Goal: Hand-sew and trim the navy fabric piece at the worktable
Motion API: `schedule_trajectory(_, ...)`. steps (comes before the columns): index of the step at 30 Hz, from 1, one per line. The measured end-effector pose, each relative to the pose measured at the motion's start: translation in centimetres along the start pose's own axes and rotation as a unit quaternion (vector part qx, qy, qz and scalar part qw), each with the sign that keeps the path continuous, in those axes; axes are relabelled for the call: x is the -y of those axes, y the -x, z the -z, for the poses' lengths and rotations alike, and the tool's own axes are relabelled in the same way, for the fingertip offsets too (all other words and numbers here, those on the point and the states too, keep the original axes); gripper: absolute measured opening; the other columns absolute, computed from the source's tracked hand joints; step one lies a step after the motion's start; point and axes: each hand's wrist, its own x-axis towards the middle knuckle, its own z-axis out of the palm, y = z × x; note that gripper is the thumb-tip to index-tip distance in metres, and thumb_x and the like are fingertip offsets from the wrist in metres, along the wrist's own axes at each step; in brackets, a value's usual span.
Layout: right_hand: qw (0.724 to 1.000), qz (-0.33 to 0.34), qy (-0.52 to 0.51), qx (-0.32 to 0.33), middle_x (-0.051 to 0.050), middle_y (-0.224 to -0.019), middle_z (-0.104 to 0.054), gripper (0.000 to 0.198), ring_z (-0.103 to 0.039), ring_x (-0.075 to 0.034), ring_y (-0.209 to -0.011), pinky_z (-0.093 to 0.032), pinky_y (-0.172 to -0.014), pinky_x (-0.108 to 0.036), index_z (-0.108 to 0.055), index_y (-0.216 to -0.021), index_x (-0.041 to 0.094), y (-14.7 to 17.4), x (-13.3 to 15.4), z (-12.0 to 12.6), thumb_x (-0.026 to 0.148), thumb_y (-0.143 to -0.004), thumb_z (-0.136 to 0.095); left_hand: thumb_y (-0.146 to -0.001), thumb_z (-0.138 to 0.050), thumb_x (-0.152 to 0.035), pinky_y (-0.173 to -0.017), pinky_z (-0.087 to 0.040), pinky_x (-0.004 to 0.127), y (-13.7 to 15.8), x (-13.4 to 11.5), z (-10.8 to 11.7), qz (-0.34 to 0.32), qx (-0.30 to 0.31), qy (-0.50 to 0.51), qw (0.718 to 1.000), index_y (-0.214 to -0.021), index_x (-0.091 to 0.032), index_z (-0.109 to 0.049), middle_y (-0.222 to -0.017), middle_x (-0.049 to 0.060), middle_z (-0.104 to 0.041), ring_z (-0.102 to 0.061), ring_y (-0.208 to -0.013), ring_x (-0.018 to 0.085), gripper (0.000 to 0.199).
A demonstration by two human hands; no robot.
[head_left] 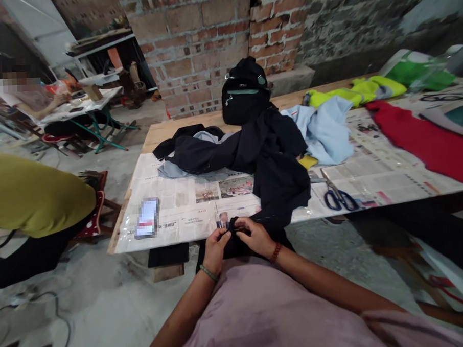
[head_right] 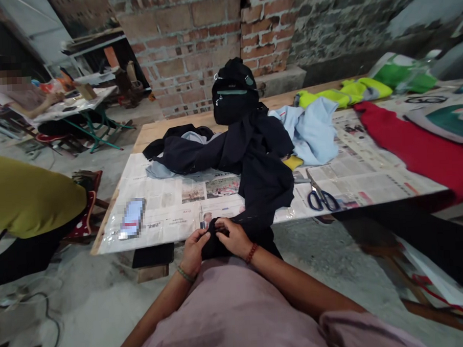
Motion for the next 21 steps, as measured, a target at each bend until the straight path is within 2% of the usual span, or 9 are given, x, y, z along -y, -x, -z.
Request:
schedule_trajectory(4, 0.998, 0.046, 0.027, -0.028, -0.004, -0.079, -0.061, 0.007, -0.057, -0.015, -0.075, -0.046, -0.072, -0.029, -0.058, -0.080, 0.018, 0.5, 0.8, 0.0, 0.022, -0.074, -0.055, -0.060, -0.073, -0.032, -0.061, -0.041, 0.021, 0.1, 0.1, -0.2, 0.019, 0.019, 0.041, 0.999, -0.076, -0.014, -0.060, -0.070, -0.002, -0.061, -0.052, -0.063, 0.009, 0.027)
schedule_trajectory(8, 0.996, 0.068, 0.017, -0.046, -0.003, -0.072, -0.059, 0.010, -0.056, -0.013, -0.069, -0.045, -0.068, -0.026, -0.061, -0.071, 0.018, 0.2, 1.2, 0.1, 0.021, -0.077, -0.054, -0.058, -0.075, -0.029, -0.061, -0.040, 0.020, 0.2, -0.1, -0.7, 0.043, 0.020, 0.083, 0.995, -0.075, -0.015, -0.060, -0.069, -0.003, -0.062, -0.053, -0.061, 0.008, 0.026)
schedule_trajectory(13, 0.991, 0.116, 0.035, -0.057, -0.002, -0.072, -0.059, 0.009, -0.055, -0.013, -0.068, -0.044, -0.066, -0.025, -0.060, -0.074, 0.018, 0.1, 1.3, -0.2, 0.018, -0.079, -0.053, -0.054, -0.077, -0.028, -0.063, -0.040, 0.020, 0.4, -0.5, -1.1, 0.066, 0.016, 0.124, 0.990, -0.072, -0.015, -0.061, -0.067, -0.003, -0.063, -0.054, -0.061, 0.008, 0.027)
schedule_trajectory(21, 0.971, 0.205, 0.120, -0.016, -0.004, -0.076, -0.056, 0.009, -0.054, -0.014, -0.072, -0.046, -0.066, -0.026, -0.054, -0.082, 0.019, -0.3, 1.3, -0.2, 0.015, -0.084, -0.046, -0.053, -0.077, -0.026, -0.067, -0.041, 0.022, 0.4, -0.7, -1.1, 0.060, 0.016, 0.140, 0.988, -0.070, -0.015, -0.062, -0.069, -0.002, -0.064, -0.056, -0.064, 0.009, 0.026)
